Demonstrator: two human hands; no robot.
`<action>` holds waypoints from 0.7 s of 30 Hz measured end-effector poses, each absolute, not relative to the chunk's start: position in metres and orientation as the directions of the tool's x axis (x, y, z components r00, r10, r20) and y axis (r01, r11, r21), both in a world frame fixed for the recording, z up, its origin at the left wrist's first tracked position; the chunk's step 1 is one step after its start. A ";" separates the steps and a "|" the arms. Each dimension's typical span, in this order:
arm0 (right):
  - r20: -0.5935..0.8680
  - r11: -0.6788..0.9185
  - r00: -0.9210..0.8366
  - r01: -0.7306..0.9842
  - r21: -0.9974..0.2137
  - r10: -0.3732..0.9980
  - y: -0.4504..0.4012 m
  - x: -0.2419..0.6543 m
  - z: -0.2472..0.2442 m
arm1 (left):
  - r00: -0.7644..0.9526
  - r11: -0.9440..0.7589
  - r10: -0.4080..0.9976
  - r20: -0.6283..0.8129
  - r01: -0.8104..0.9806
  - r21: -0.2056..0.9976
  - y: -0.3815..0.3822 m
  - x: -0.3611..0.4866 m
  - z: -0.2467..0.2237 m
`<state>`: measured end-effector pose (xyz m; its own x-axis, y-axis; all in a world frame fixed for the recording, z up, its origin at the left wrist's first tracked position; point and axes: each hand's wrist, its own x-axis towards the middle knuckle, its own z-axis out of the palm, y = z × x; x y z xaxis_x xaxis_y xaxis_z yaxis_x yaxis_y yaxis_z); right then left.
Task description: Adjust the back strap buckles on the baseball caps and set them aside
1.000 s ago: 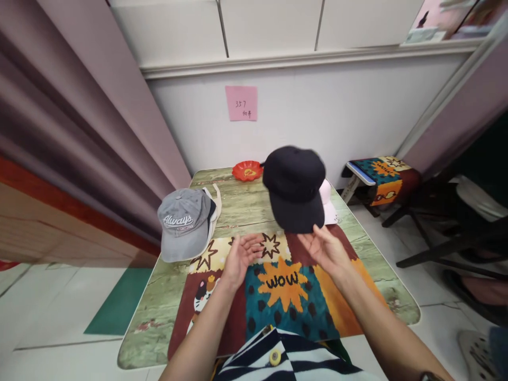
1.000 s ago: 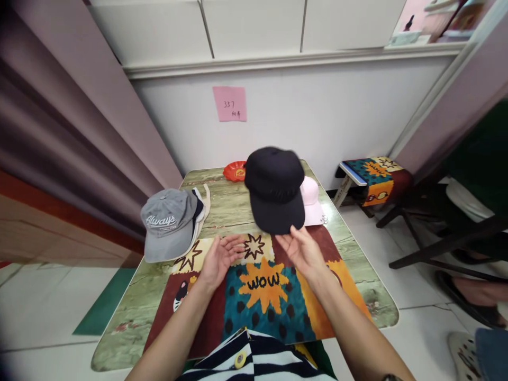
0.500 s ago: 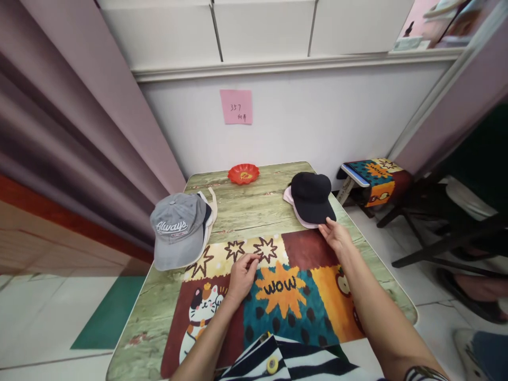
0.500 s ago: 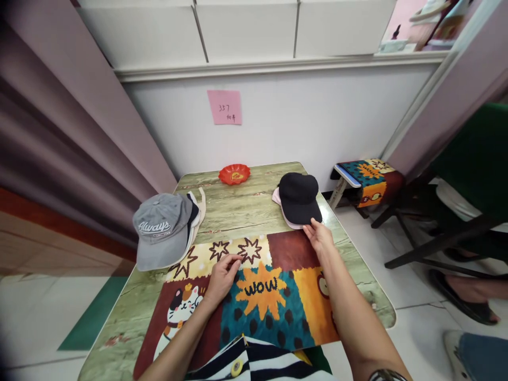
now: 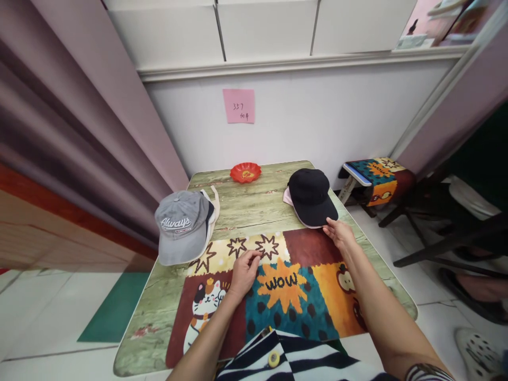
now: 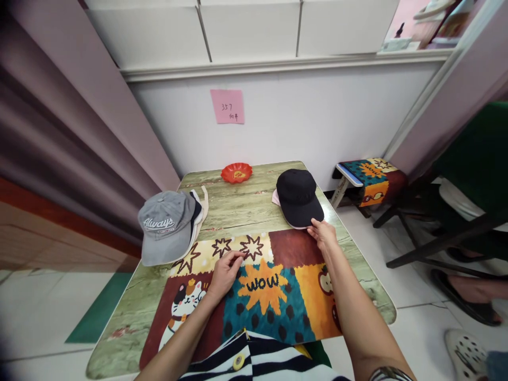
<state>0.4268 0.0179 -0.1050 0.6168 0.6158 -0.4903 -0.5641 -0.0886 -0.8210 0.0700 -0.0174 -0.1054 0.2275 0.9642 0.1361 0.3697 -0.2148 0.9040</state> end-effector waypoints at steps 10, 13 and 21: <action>-0.468 -0.163 0.600 -0.491 -0.856 0.648 0.016 0.432 -0.094 | 0.248 -0.254 0.955 0.163 0.397 0.882 -0.017 0.069 -0.109; -0.441 -0.106 0.565 -0.527 -0.843 0.698 0.011 0.430 -0.091 | 0.252 -0.261 0.953 0.169 0.401 0.878 -0.017 0.068 -0.109; -0.345 0.044 0.524 -0.594 -0.803 0.778 0.028 0.433 -0.063 | 0.231 -0.242 0.959 0.163 0.378 0.894 -0.018 0.069 -0.106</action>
